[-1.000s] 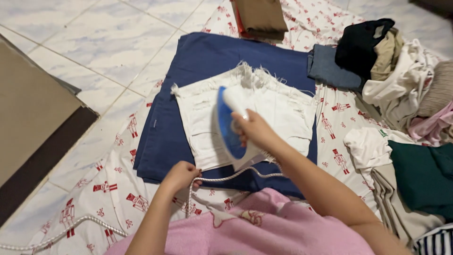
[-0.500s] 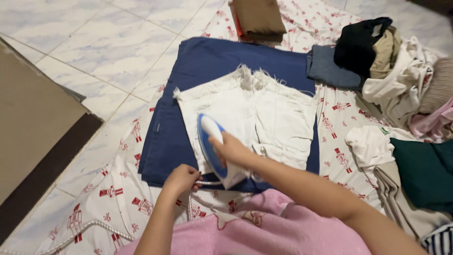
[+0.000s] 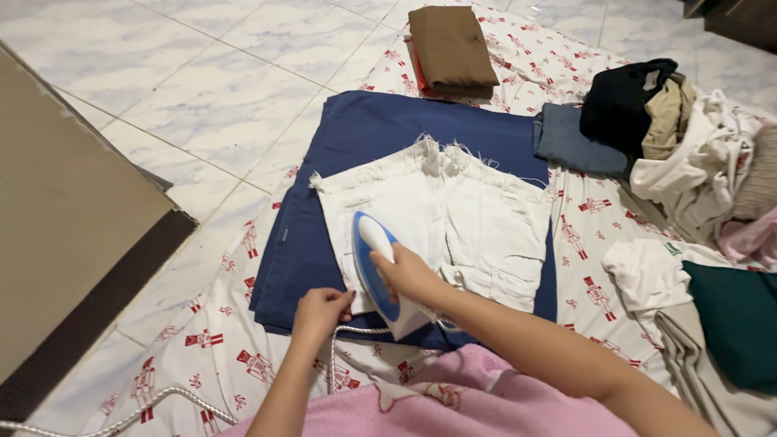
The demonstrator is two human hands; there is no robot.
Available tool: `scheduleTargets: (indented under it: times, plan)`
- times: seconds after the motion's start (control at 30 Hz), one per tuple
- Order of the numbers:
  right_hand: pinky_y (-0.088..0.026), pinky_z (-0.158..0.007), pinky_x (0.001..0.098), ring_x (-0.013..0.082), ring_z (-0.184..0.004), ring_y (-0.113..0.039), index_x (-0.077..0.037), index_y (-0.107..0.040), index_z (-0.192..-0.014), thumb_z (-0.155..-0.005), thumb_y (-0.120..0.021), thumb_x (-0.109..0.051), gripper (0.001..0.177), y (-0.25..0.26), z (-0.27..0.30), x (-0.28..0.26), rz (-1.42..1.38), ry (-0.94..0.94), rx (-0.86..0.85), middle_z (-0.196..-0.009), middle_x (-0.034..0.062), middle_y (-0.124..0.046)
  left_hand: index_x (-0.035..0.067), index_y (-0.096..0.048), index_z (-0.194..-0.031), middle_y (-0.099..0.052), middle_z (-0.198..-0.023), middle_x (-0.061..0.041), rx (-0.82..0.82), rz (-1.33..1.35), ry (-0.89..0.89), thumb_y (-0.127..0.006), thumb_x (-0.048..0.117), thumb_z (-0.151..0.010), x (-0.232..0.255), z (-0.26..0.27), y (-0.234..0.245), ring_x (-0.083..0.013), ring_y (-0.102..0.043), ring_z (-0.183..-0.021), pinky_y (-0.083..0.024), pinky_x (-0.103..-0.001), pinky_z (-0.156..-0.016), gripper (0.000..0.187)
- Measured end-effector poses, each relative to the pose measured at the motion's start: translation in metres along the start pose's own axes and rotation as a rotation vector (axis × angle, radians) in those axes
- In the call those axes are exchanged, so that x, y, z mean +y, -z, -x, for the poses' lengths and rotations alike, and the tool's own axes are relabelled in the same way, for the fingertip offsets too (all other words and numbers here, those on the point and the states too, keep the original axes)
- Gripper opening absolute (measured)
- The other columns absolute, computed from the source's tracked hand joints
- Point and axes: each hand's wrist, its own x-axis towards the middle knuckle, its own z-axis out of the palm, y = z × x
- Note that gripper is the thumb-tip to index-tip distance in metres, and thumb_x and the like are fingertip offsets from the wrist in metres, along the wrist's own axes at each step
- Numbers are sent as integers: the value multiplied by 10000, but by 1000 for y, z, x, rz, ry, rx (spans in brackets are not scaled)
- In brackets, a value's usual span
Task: The person irons white denim shorts and a white t-shirt on a blue pad over patterned bedding. They use a steam iron to smooth the fabric while repositioning the garments by hand.
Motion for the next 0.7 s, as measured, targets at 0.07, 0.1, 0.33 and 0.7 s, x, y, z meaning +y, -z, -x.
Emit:
scheduleTargets:
  times: [0.07,0.1,0.33,0.7]
  plan:
    - [-502,-443,339,162,-475,-567,17,-544,-921,-1004,-563,-378,404,4,-7,-3,-22,25,-30,-650,54,-562,-8,-815,-878,-773,-678,-93,-6,13,-8,-752,282,-865,1,-1,-2,-134,-745,-610,-548,-273,-603,297]
    - [-503,-442,338,159,-477,-562,30,-551,-918,-1009,-561,-377,417,8,-11,-2,-30,33,-43,-653,53,-558,-5,-815,-881,-773,-678,-92,2,8,-2,-757,283,-864,2,-3,-3,-130,-742,-609,-540,-274,-596,294]
    - [-504,-438,342,159,-491,-556,14,-534,-965,-1000,-572,-362,380,11,-34,-5,-114,24,1,-663,54,-558,-15,-814,-889,-779,-689,-92,-8,72,26,-791,200,-837,-10,-10,-9,-120,-733,-615,-526,-260,-574,222]
    - [-520,-449,325,131,-512,-569,-15,-526,-966,-996,-567,-385,374,8,0,-10,-94,82,-79,-677,27,-549,-75,-752,-972,-767,-765,-105,-190,261,14,-713,7,-856,-67,-61,-20,-149,-732,-666,-548,-258,-588,147]
